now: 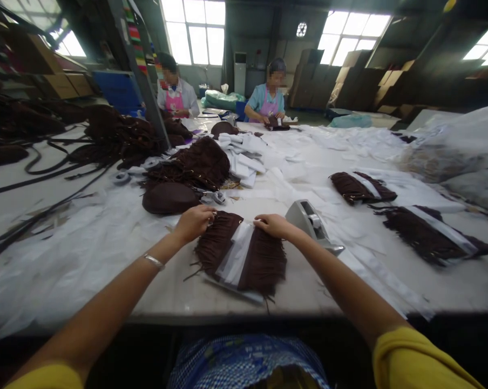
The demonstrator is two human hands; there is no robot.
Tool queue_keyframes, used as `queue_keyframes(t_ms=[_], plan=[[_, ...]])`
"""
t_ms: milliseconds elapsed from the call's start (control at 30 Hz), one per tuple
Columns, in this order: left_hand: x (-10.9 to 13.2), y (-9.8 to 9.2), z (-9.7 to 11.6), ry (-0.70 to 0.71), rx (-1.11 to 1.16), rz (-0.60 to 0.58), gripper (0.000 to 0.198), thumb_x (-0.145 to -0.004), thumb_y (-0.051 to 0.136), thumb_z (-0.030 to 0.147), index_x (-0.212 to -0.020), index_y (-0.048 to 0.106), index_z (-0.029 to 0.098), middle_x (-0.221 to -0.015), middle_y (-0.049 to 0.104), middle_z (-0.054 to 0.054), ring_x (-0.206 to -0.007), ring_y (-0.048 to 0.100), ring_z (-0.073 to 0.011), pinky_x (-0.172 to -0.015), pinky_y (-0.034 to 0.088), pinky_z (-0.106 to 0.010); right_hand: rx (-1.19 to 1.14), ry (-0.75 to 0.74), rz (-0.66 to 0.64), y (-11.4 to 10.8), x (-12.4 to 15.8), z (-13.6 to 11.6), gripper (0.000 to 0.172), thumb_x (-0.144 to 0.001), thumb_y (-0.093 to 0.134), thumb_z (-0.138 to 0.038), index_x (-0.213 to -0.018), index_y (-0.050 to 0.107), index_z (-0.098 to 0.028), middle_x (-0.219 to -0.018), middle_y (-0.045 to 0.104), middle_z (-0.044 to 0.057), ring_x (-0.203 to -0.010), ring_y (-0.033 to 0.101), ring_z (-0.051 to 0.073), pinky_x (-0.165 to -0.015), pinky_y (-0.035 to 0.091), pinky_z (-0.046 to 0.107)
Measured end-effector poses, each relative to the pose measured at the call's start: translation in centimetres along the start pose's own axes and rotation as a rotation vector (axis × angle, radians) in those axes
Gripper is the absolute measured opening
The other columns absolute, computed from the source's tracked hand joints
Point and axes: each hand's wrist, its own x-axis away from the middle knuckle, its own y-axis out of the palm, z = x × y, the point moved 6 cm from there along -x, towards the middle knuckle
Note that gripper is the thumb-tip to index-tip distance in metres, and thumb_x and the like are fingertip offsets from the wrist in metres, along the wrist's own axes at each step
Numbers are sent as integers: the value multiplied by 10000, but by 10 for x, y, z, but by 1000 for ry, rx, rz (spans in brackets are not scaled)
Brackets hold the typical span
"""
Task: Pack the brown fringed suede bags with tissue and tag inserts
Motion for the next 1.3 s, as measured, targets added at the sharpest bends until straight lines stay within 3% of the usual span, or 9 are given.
queue_keyframes(t_ms=[100, 233, 300, 500, 767, 933, 1067, 1200, 1300], plan=[[10, 13, 43, 16, 18, 21, 307, -910, 474, 185, -1114, 701, 218, -1319, 647, -59, -1187, 615, -210, -1057, 474, -383, -14, 7, -114, 5, -5, 6, 402, -957, 503, -512, -1176, 721, -255, -1201, 717, 59, -1124, 642, 258, -953, 462, 301], [36, 35, 74, 138, 81, -138, 430, -950, 484, 284, -1370, 563, 247, -1445, 560, -52, -1352, 498, -227, -1137, 393, -423, -60, 60, -212, 7, -6, 8, 477, -893, 568, -599, -1092, 754, -207, -1108, 740, 82, -1022, 658, 256, -884, 477, 284], [49, 35, 70, 96, 119, -161, 408, -946, 488, 311, -1334, 599, 253, -1429, 577, -43, -1358, 494, -238, -1148, 374, -443, -110, 90, -270, 10, 0, 9, 496, -861, 596, -630, -1018, 767, -192, -1021, 752, 78, -938, 664, 236, -804, 489, 266], [69, 8, 65, -245, 112, 40, 457, -1001, 367, 451, -1296, 628, 221, -1325, 659, -54, -1239, 598, -206, -1081, 439, -339, -295, 166, -360, 22, 21, 10, 485, -828, 638, -633, -959, 750, -180, -960, 735, 57, -841, 638, 176, -684, 471, 222], [47, 46, 92, -305, 70, -147, 399, -907, 549, 470, -1196, 694, 237, -1103, 758, -43, -973, 707, -241, -835, 533, -310, -524, 258, -369, 36, 41, 4, 613, -835, 585, -711, -1074, 724, -163, -1076, 733, 87, -884, 668, 182, -711, 516, 226], [55, 35, 97, -302, -20, -149, 346, -947, 494, 463, -1045, 744, 245, -1026, 748, -69, -945, 677, -263, -828, 519, -354, -621, 289, -354, 40, 47, -5, 609, -824, 608, -704, -954, 743, -125, -1069, 742, 122, -920, 691, 212, -816, 545, 261], [80, 19, 138, -115, -148, 0, 326, -978, 477, 383, -1143, 686, 196, -1106, 697, -118, -1035, 623, -270, -921, 494, -406, -708, 334, -331, 43, 52, -11, 555, -811, 660, -660, -854, 737, -112, -963, 761, 128, -876, 704, 230, -805, 565, 284], [125, 37, 189, 215, -100, -104, 282, -976, 508, 339, -1155, 665, 188, -1118, 696, -102, -1017, 636, -244, -909, 524, -402, -740, 335, -320, 47, 57, -12, 537, -825, 661, -638, -917, 744, -116, -978, 762, 122, -880, 704, 238, -807, 568, 306], [154, 38, 197, 234, -74, -98, 243, -951, 558, 305, -1123, 677, 181, -1151, 691, -109, -1064, 633, -253, -940, 532, -416, -742, 325, -317, 51, 58, -11, 554, -828, 651, -646, -938, 744, -112, -1009, 755, 126, -911, 699, 245, -831, 560, 316]])
